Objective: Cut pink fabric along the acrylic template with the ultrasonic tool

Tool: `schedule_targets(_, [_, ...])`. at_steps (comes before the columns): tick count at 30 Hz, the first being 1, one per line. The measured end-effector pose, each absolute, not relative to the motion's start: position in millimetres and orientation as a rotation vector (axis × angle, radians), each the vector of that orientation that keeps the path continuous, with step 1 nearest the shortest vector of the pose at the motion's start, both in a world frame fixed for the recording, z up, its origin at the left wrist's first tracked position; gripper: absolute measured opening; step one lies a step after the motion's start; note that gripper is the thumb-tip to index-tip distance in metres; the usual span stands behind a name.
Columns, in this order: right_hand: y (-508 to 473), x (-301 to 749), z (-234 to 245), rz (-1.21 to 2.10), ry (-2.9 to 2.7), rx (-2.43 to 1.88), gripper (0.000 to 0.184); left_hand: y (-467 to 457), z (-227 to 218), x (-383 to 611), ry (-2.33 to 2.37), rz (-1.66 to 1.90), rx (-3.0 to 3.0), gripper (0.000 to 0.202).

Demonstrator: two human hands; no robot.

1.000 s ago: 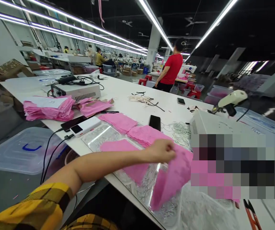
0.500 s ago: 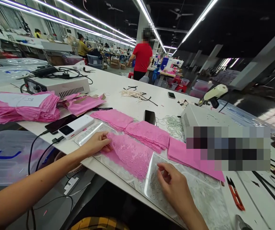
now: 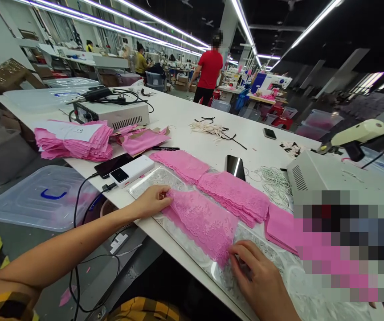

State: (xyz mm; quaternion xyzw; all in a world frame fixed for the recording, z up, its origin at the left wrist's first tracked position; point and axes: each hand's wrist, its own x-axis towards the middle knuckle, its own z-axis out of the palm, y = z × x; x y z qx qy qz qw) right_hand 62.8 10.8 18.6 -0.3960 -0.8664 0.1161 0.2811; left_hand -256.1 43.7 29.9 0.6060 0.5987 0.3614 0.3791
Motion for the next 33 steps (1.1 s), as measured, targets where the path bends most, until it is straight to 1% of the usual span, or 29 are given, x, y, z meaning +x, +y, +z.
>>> schedule_targets(4, [5.1,52.2,20.9,0.308,-2.311,-0.995,0.016,38.4,28.8,-261.2,1.561,0.877,1.659,0.023])
schedule_targets(9, [7.9,55.2,11.3,0.357,-2.375,-1.044,0.018,38.5,31.4,-262.3,1.580,0.813,1.727,0.024])
schedule_targets(18, [17.1,58.9,25.7,0.711,-2.400,-1.176,0.022,43.3,45.4,-260.5,1.562,0.768,1.704,0.025])
schedule_targets(25, [13.1,59.4,21.8,0.682,-2.384,-1.186,0.016,45.2,41.3,-265.6,1.521,0.755,1.646,0.025])
schedule_targets(29, [12.6,58.0,22.2,0.632,-2.352,-1.167,0.019,46.2,40.3,-266.3,1.501,0.749,1.630,0.025])
schedule_targets(33, [15.0,56.0,27.2,0.670,-2.339,-1.170,0.023,46.6,40.9,-266.7,1.491,0.750,1.625,0.026])
